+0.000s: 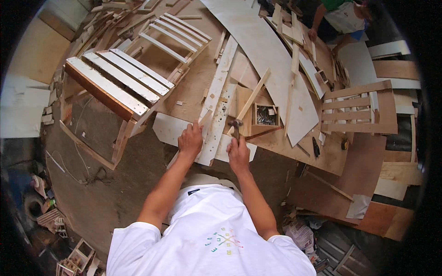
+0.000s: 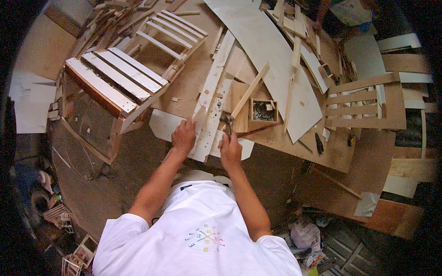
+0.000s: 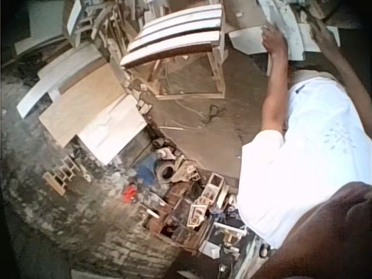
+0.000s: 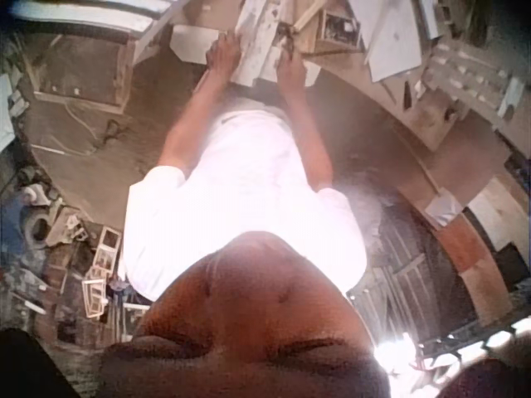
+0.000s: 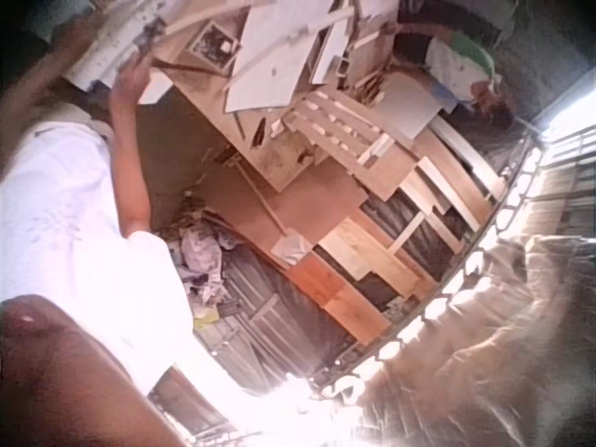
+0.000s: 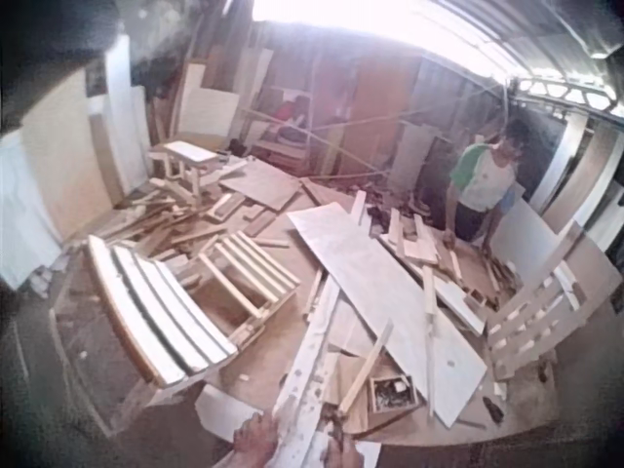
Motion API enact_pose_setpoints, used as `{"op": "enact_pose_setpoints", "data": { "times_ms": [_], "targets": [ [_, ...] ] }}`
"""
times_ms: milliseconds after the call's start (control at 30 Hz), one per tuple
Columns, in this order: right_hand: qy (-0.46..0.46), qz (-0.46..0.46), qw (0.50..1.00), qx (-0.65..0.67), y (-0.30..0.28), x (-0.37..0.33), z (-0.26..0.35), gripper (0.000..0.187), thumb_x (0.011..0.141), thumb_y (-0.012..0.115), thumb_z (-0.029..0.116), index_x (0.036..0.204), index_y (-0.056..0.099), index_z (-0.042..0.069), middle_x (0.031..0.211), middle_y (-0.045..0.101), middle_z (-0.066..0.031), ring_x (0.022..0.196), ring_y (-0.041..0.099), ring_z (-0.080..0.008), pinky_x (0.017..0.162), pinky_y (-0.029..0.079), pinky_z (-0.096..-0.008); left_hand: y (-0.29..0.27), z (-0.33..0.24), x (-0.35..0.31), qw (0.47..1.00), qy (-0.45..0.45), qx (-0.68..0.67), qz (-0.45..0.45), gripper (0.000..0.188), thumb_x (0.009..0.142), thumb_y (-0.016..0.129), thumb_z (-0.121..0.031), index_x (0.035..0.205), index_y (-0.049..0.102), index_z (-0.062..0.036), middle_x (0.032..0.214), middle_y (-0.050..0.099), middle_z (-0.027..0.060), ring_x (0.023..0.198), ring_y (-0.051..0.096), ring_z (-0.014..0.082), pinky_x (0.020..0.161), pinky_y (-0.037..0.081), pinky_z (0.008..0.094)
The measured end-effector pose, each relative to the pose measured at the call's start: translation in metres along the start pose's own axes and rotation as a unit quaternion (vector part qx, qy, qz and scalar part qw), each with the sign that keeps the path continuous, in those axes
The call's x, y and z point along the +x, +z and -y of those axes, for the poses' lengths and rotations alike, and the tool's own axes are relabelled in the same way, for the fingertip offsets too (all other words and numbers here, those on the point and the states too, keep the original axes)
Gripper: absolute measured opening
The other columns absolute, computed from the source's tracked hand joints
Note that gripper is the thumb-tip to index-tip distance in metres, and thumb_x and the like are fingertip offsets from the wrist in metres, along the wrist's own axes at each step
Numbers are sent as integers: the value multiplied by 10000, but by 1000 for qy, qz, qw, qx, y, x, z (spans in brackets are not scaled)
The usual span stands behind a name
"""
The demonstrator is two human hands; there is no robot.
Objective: The person attaches wooden slats to a chair frame using a hammer and nails. The person positions a wooden piece, uses pliers to hold or pull a small object, and hammers nails into the slats to secure them to the assembly.
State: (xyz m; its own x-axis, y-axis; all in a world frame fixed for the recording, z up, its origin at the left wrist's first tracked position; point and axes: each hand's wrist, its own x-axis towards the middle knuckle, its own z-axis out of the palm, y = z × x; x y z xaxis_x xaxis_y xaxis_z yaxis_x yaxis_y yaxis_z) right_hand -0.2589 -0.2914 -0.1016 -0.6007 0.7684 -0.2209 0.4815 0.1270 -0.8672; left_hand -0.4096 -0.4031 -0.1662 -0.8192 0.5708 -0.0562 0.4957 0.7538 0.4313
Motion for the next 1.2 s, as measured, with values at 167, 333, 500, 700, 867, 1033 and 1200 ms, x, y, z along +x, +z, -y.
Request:
{"op": "enact_pose_setpoints", "data": {
  "times_ms": [167, 333, 500, 700, 867, 1033, 1200],
  "targets": [
    [-75, 37, 991, -107, 38, 53, 33, 362, 1039, 552, 197, 1350, 565, 13, 754, 644, -198, 689, 664, -348, 659, 508, -468, -6, 7, 5, 998, -8, -6, 55, 303, 1061, 475, -360, 1090, 574, -74, 938, 673, 170, 824, 701, 405, 694, 562, 570],
    [-202, -14, 967, -157, 51, 70, 31, 465, 1044, 563, 207, 1486, 516, 71, 716, 619, -183, 633, 620, -311, 641, 493, -438, -5, 7, 6, 999, 8, 7, 44, 312, 1067, 465, -382, 1066, 554, -83, 914, 663, 160, 806, 707, 388, 665, 577, 537],
    [-216, -30, 966, -141, 57, 75, 33, 477, 1036, 577, 203, 1496, 511, 94, 737, 620, -209, 645, 618, -356, 646, 491, -441, -4, 8, 7, 998, 9, 17, 57, 318, 1067, 471, -395, 1062, 553, -88, 923, 655, 156, 836, 707, 376, 651, 587, 506],
    [-132, 14, 977, -167, 50, 74, 52, 490, 1029, 578, 196, 1508, 501, 123, 846, 669, -266, 781, 683, -425, 711, 512, -479, -6, 6, 9, 997, 10, 27, 74, 319, 1069, 471, -395, 1072, 562, -89, 949, 649, 163, 856, 702, 372, 652, 588, 501],
    [-149, 39, 969, -194, 51, 75, 45, 458, 1041, 555, 203, 1492, 523, 128, 992, 699, -281, 859, 709, -416, 729, 529, -452, -4, 8, 10, 997, -1, 12, 80, 317, 1065, 479, -403, 1085, 568, -100, 962, 645, 155, 877, 699, 362, 681, 583, 527],
    [-142, 25, 978, -148, 50, 75, 49, 455, 1037, 564, 196, 1484, 532, 117, 1012, 695, -286, 880, 715, -401, 751, 535, -449, -6, 7, 6, 996, 11, 25, 83, 301, 1056, 499, -402, 1076, 552, -107, 972, 641, 150, 891, 697, 355, 687, 599, 479],
    [-149, 10, 976, -159, 49, 76, 48, 457, 1031, 580, 189, 1484, 538, 146, 842, 659, -278, 737, 677, -395, 688, 509, -450, -4, 7, 8, 997, 7, 32, 75, 296, 1052, 506, -397, 1068, 559, -107, 971, 640, 148, 876, 697, 354, 681, 600, 474]
  ]
}}
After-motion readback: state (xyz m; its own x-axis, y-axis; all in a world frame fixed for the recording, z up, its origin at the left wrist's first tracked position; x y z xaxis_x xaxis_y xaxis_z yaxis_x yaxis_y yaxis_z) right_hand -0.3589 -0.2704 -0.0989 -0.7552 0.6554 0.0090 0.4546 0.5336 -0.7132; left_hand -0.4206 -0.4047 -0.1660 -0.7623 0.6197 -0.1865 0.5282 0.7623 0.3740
